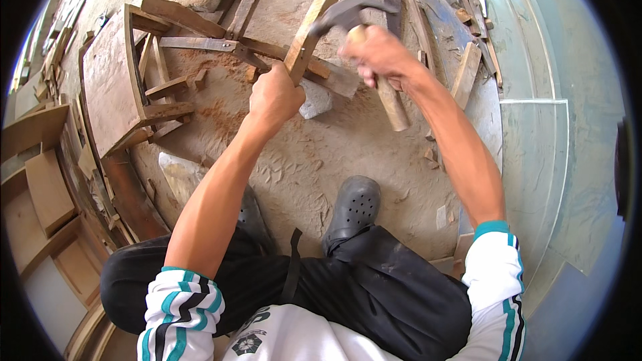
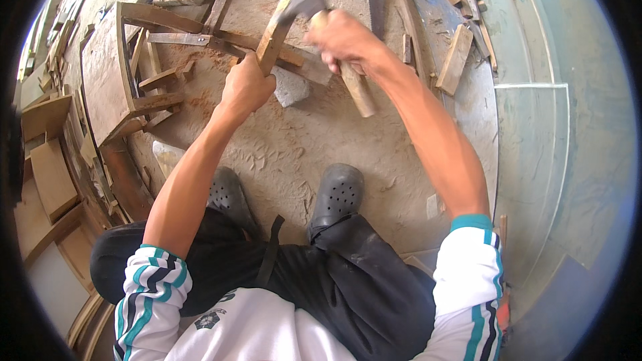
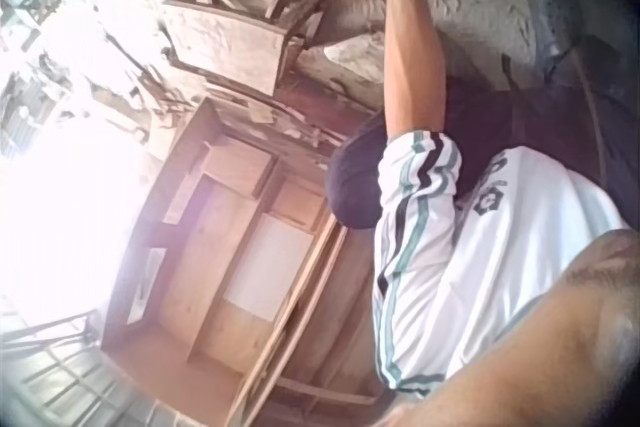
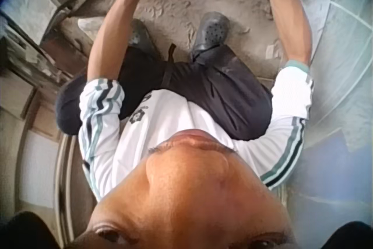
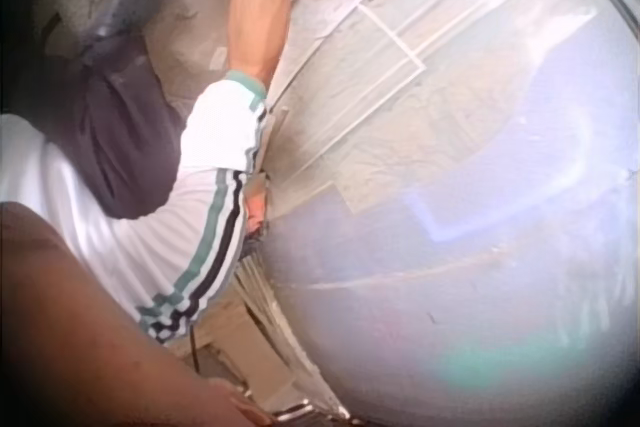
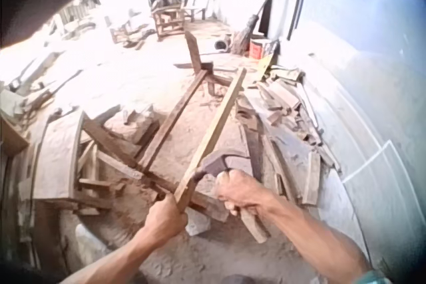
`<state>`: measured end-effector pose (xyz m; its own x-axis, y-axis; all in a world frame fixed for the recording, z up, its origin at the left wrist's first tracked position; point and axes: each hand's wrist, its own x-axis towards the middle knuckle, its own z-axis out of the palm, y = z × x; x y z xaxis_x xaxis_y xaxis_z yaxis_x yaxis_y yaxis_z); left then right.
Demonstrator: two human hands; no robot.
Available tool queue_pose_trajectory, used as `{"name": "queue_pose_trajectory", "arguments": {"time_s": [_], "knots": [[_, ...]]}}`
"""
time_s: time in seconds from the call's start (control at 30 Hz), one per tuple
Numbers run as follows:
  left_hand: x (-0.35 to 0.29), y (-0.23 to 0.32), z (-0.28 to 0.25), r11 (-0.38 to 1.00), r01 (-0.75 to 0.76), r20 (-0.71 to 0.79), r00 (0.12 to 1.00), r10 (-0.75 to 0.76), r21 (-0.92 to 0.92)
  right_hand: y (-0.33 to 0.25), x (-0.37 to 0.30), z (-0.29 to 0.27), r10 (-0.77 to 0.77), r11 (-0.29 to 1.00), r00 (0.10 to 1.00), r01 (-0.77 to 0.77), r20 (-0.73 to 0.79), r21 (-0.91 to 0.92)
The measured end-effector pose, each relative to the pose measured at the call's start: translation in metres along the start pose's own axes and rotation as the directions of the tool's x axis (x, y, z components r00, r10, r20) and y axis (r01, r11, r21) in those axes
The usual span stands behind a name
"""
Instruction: The person assembles a wooden frame by hammering nails into joints and attaching a wooden strip. They use a hammer to secure the pieces together on the floor.
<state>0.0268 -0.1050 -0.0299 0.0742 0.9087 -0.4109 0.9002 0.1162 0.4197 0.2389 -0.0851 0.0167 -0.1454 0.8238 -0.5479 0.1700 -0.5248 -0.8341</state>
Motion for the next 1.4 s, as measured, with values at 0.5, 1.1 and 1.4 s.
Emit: {"name": "queue_pose_trajectory", "arguments": {"time_s": [0.5, 1.1, 1.4], "knots": [[0.003, -0.001, 0.0, 1.0, 0.011, 0.002, 1.0, -0.011, 0.026, -0.001, 0.013, -0.009, 0.005, 1.0, 0.995, -0.003, 0.097, -0.014], [0.001, -0.002, -0.005, 1.0, 0.002, 0.034, 0.999, -0.003, 0.006, -0.01, 0.013, 0.001, -0.051, 0.992, 0.982, 0.071, 0.183, -0.106], [0.004, -0.003, -0.004, 1.0, 0.008, 0.022, 1.0, -0.008, 0.011, 0.001, 0.003, 0.013, -0.025, 0.999, 0.989, 0.029, 0.144, -0.025]]}}
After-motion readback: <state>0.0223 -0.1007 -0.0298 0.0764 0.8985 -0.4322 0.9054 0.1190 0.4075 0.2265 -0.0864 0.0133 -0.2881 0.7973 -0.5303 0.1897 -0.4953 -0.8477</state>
